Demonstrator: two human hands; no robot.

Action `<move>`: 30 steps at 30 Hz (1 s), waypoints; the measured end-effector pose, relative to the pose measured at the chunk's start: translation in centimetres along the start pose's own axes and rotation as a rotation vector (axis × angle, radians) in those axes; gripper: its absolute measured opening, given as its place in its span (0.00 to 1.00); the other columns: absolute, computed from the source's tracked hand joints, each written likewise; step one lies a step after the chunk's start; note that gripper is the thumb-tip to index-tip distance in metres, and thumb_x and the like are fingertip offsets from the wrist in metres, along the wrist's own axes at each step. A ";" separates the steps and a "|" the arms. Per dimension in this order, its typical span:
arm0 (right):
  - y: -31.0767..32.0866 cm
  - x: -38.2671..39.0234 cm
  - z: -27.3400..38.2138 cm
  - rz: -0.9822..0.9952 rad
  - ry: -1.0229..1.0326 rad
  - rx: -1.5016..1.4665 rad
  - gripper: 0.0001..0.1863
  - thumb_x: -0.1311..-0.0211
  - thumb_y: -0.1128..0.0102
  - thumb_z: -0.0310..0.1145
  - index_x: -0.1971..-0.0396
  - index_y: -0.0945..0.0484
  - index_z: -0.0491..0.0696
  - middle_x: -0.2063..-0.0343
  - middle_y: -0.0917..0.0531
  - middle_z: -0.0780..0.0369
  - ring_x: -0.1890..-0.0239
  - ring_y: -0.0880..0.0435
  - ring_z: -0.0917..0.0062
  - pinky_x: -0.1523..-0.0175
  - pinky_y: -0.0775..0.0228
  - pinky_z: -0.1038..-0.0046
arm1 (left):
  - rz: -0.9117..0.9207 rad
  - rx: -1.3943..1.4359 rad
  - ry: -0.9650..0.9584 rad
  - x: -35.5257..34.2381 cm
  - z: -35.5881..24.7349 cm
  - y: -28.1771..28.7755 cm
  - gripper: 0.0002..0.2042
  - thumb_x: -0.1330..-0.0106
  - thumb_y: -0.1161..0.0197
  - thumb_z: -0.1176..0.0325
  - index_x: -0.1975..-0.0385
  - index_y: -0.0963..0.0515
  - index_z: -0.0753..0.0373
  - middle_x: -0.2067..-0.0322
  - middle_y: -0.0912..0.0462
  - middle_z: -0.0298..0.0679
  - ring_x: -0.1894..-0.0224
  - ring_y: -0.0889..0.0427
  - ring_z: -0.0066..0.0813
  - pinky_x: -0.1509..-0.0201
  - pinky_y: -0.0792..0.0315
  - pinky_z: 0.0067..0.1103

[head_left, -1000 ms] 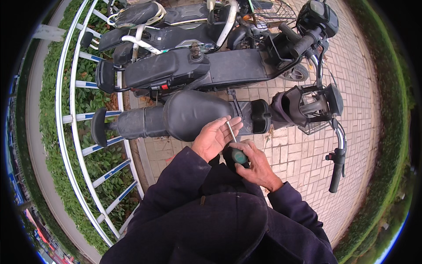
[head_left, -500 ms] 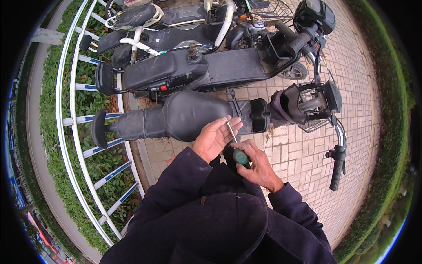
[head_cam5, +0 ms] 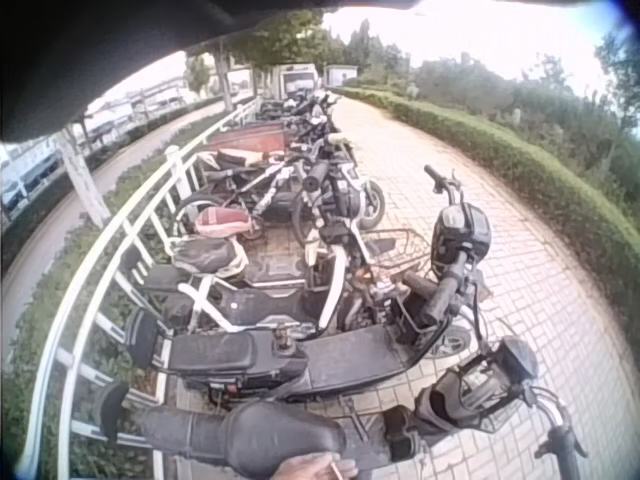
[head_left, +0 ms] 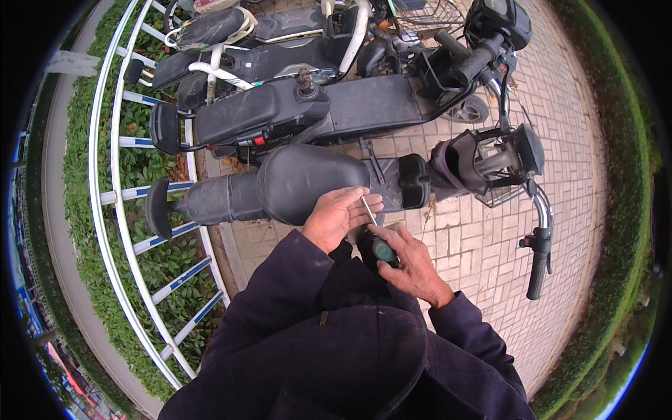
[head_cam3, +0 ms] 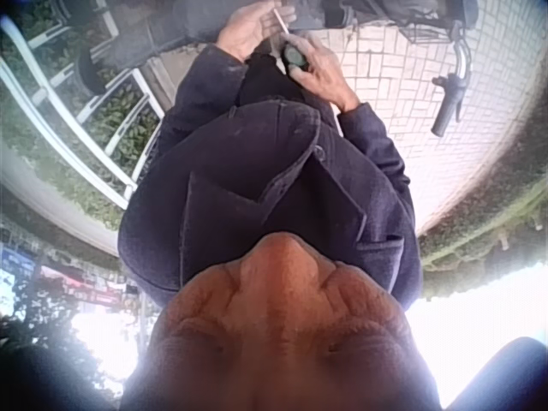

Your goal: The person uses a screwdriver to remove and reattach a control box on a parked scooter. They then walk to another scooter and remove a front basket, placing it on the ground.

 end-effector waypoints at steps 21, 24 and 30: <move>0.3 -2.6 -0.3 -0.103 0.110 0.031 0.34 0.40 0.33 0.31 0.33 0.33 0.57 0.56 0.29 0.54 0.53 0.22 0.52 0.51 0.27 0.55 | 0.029 0.053 -0.177 -2.2 -1.8 -4.2 0.13 0.25 0.38 0.61 0.50 0.23 0.63 0.66 0.18 0.36 0.66 0.20 0.26 0.60 0.21 0.23; 1.3 -3.1 0.1 -0.140 0.159 0.137 0.35 0.42 0.31 0.31 0.34 0.32 0.59 0.53 0.28 0.55 0.52 0.21 0.53 0.51 0.27 0.56 | 0.070 0.037 -0.237 -2.0 -2.9 -5.3 0.12 0.24 0.39 0.61 0.51 0.23 0.63 0.68 0.20 0.35 0.69 0.21 0.24 0.64 0.23 0.22; 3.1 -4.1 2.1 -0.235 0.228 0.295 0.34 0.44 0.29 0.31 0.36 0.31 0.53 0.52 0.27 0.55 0.52 0.19 0.55 0.52 0.26 0.57 | 0.058 0.025 -0.298 -2.4 -5.1 -7.1 0.12 0.23 0.41 0.59 0.49 0.26 0.60 0.70 0.26 0.32 0.70 0.28 0.23 0.67 0.29 0.21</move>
Point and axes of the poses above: each hand's wrist, its own x-axis away from the middle knuckle, its own y-axis out of the back of the hand, z = x × y, the point moved 4 cm from there along -x, towards the middle knuckle
